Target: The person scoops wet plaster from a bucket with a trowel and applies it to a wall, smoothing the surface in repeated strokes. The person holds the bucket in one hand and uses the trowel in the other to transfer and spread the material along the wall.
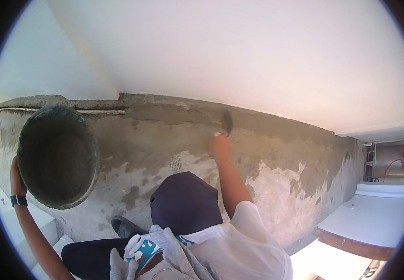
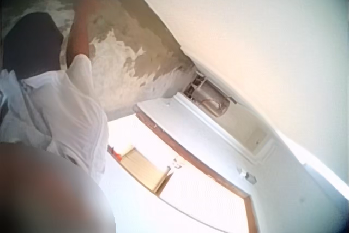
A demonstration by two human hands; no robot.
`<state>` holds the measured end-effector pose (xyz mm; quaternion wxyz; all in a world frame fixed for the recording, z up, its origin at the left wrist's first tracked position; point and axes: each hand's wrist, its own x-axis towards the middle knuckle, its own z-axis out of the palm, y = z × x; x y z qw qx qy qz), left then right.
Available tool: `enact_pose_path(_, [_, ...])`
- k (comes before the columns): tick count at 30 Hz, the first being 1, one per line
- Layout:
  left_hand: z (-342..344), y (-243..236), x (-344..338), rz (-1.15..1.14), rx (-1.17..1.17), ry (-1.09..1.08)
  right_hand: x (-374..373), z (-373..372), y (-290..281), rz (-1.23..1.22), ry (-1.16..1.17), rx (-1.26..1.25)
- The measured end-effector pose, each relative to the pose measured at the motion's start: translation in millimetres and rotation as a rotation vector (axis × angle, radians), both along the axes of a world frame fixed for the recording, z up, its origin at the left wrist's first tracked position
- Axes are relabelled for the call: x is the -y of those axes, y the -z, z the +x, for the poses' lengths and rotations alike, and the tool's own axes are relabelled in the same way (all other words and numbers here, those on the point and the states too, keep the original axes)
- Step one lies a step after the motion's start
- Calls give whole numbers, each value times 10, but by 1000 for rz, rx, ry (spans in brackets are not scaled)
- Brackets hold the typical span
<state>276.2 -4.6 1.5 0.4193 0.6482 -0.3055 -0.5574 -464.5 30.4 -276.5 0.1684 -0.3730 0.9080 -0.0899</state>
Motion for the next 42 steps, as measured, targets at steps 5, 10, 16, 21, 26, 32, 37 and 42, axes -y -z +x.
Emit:
enact_pose_path(5, [11, 29, -51, -28, -40, -36, 164, 769, -4, -42, -171, 176])
enact_pose_path(10, [33, 31, -81, -55, -40, 5, 159, 905, 134, -186, -314, 229])
enact_pose_path(16, [-1, 6, -97, -24, -12, -47, 4, -160, 17, -181, 89, -7])
enact_pose_path(21, [-99, -14, -50, -41, -10, -42, 180, -159, 15, -99, 80, 20])
enact_pose_path(26, [-150, -49, -42, -44, 5, -43, 288, 556, 127, -120, -157, 106])
enact_pose_path(32, [-163, -43, -24, -11, -23, -58, 349, 697, 80, -199, -312, 294])
enact_pose_path(37, [-156, -51, -31, -12, -13, -28, 316, 635, -121, -192, -280, 195])
enact_pose_path(42, [-175, -54, -13, -4, -13, -80, 253, 802, -85, -8, -409, 259])
